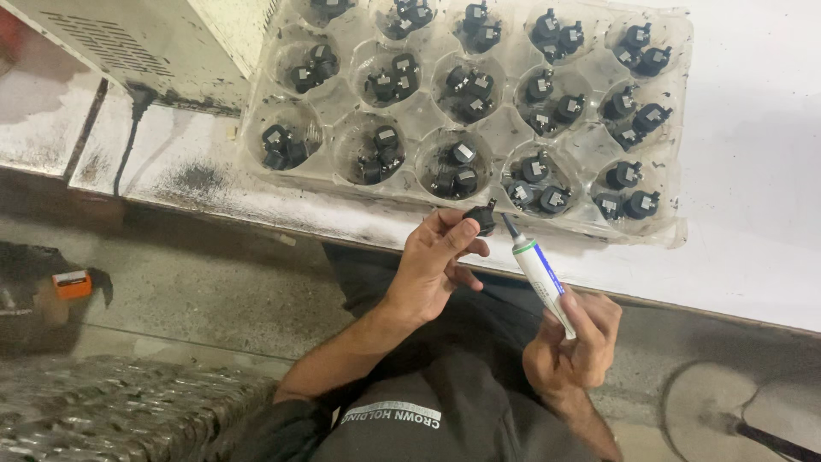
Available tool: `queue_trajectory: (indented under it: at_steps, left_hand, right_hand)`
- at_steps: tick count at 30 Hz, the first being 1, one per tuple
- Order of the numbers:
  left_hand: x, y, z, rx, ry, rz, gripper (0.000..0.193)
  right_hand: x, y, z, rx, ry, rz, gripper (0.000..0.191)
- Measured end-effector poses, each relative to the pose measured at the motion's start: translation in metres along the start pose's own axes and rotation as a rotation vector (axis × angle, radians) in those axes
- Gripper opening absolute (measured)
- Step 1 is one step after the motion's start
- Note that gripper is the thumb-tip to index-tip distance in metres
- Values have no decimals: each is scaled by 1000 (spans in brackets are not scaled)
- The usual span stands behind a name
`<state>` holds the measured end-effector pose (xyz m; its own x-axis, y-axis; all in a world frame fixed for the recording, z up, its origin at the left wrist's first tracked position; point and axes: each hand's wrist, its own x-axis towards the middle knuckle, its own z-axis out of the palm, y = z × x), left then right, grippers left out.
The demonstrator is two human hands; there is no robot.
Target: The person picks black plug-shaped components one at a time from a plastic tray, squeezes adhesive from a tube onto each component, and places the treated component back into the tray. The person repeats this cycle continuously across the workbench.
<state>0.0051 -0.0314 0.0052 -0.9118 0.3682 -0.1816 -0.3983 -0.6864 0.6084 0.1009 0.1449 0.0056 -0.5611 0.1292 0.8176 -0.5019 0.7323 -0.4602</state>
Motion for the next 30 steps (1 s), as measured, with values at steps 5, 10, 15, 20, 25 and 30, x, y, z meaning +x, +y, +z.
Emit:
queue_trajectory:
  at_steps: [5, 10, 15, 20, 25, 30]
  left_hand:
    - [1, -1, -1, -9, -2, -16, 32]
    - [0, -1, -3, 12, -43, 7, 31]
    - [1, -2, -2, 23, -18, -2, 33]
    - [0, -3, -2, 26, 7, -5, 34]
    - [0, -3, -2, 20, 11, -2, 32]
    - [-1, 0, 0, 34, 4, -4, 32]
  right_hand:
    - [-3, 3, 2, -38, -36, 7, 31]
    - [-2, 4, 5, -47, -15, 2, 30]
    - [-2, 4, 3, -48, -19, 12, 32]
    - [-2, 4, 2, -47, -26, 18, 33]
    - [-4, 5, 2, -48, -29, 22, 34]
    - [-7, 8, 2, -57, -42, 13, 35]
